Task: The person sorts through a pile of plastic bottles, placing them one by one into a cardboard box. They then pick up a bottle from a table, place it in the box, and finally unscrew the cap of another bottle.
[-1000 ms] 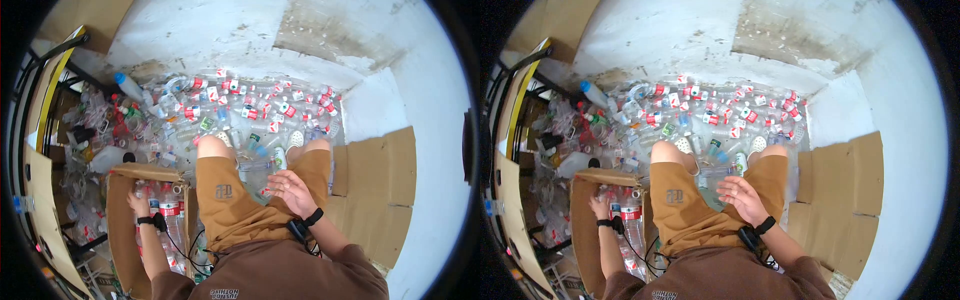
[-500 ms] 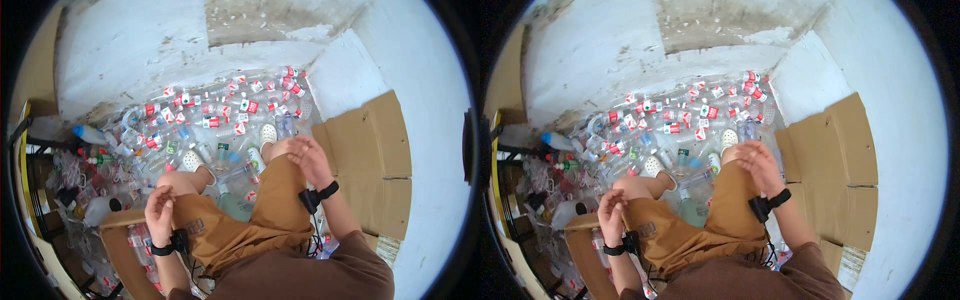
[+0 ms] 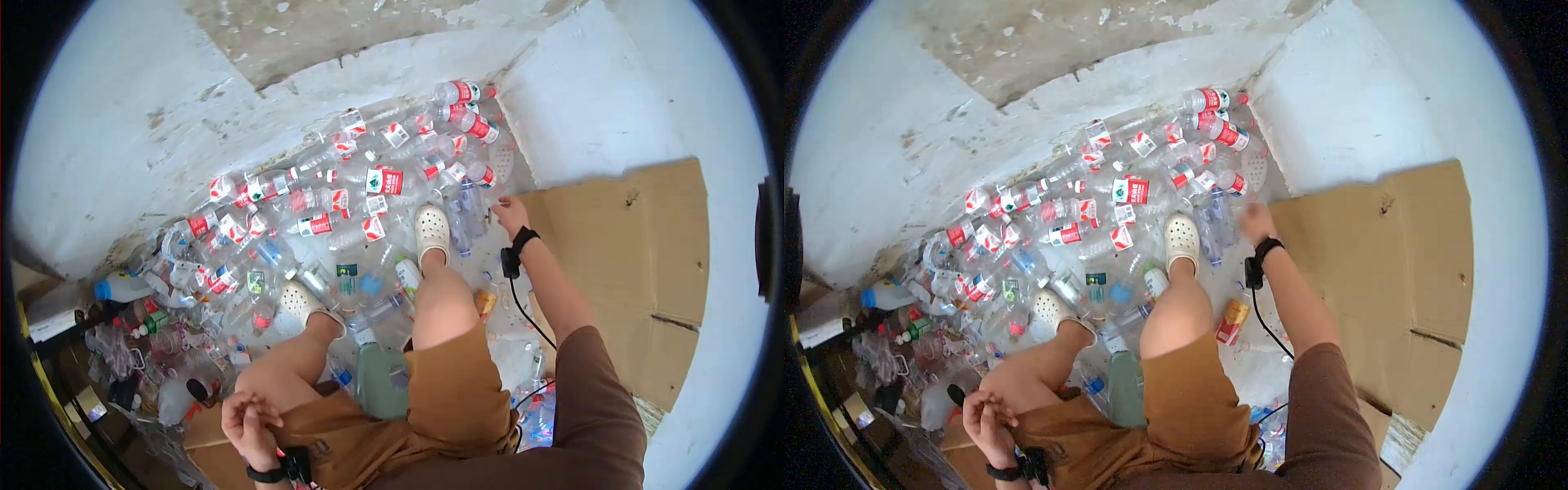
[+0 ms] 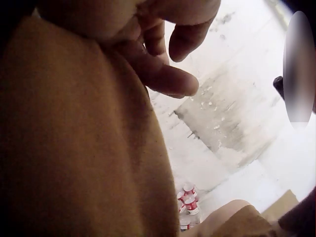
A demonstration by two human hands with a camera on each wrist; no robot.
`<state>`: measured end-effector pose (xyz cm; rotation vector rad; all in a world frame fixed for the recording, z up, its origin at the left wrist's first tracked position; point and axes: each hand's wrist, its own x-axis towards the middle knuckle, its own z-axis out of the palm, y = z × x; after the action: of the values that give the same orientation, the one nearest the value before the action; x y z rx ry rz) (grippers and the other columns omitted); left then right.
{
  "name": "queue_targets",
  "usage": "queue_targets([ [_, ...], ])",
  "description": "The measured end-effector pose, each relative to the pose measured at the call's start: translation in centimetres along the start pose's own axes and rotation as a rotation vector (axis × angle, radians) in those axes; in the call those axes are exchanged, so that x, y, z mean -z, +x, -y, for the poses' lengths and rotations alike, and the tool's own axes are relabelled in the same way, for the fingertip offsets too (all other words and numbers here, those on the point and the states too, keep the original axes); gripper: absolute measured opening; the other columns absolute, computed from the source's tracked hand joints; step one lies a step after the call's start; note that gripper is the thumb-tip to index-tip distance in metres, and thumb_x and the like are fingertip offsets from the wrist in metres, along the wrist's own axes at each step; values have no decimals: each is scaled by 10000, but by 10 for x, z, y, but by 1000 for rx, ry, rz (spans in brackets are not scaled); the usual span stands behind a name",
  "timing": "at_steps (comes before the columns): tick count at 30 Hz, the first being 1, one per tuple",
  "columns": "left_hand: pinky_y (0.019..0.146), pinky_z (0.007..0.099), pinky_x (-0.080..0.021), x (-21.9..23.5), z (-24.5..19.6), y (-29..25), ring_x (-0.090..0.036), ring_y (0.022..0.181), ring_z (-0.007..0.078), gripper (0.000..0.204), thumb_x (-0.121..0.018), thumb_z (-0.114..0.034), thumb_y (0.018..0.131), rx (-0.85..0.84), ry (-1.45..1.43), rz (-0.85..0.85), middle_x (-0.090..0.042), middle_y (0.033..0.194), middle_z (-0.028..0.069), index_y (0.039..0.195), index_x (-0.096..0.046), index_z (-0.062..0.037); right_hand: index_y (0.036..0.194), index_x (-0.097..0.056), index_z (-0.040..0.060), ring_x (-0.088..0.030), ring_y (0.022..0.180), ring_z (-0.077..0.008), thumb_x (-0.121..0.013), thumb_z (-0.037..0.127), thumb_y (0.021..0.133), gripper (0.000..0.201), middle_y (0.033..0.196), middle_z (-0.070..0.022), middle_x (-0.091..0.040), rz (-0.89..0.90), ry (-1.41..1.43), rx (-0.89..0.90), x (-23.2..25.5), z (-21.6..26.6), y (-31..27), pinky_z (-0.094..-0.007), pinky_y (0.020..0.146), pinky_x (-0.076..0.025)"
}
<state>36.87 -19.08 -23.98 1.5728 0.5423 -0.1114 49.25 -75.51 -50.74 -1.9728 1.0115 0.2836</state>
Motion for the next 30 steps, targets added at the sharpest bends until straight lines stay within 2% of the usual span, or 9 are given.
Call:
queue_targets([
  [4,408,220,-451,-10,0,8,-560,529,136,159,-509,-114,910,-29,61,-91,-589,863,108,1019,-514,2,1243,-457,15,-609,952,-314,-694,209,686,635,1020,-154,-603,-55,-341,27,-22,24,44,-374,808,-502],
  [8,423,224,-456,-40,-22,18,-571,542,135,217,-530,-136,935,-97,123,-73,-631,846,135,1076,-574,23,1315,-397,113,-563,1046,-354,-716,184,690,705,1186,-160,-522,-293,-774,288,-54,28,76,-453,846,-494],
  [9,484,233,-500,-37,-23,20,-622,637,168,212,-533,-132,933,-85,89,-7,-631,962,170,1069,-571,27,1324,-384,148,-543,1083,-355,-719,170,692,715,1233,-157,-492,-372,-887,411,-58,38,76,-469,855,-490],
  [15,470,230,-494,-38,-22,23,-610,605,169,213,-534,-133,933,-96,143,-13,-632,933,173,1065,-570,29,1316,-389,191,-507,1147,-325,-713,133,693,704,1245,-111,-482,-166,-1064,331,-67,38,101,-460,879,-482],
  [20,472,238,-499,-24,-9,18,-617,597,174,240,-551,-149,929,-63,161,-31,-633,964,191,1087,-567,32,1279,-409,149,-512,1128,-332,-708,147,705,647,1227,-123,-493,-160,-972,354,-45,47,72,-455,869,-486],
  [24,405,229,-466,-28,-5,11,-575,573,145,119,-481,-39,893,-42,18,-104,-593,867,117,993,-527,5,1251,-419,84,-509,1114,-356,-697,149,702,619,1207,-186,-487,-355,-641,291,-5,60,25,-448,885,-470],
  [27,475,262,-525,-25,-7,7,-604,613,167,105,-487,1,872,1,-55,-79,-587,881,128,956,-546,24,1274,-365,49,-545,1067,-317,-679,116,725,636,1195,-190,-485,-541,-315,574,15,51,-6,-432,859,-492],
  [29,498,268,-531,-20,-7,4,-611,640,171,120,-490,0,872,-20,-99,-16,-592,905,130,973,-549,25,1303,-285,28,-569,1014,-285,-651,81,761,656,1193,-177,-480,-185,606,119,25,89,-72,-420,844,-511],
  [30,520,274,-537,-17,-7,1,-618,666,174,135,-493,-1,872,-20,-125,50,-598,929,133,989,-553,26,1321,-227,35,-571,1034,-286,-596,52,817,625,1210,-160,-472,-33,818,158,30,94,-99,-431,840,-526],
])
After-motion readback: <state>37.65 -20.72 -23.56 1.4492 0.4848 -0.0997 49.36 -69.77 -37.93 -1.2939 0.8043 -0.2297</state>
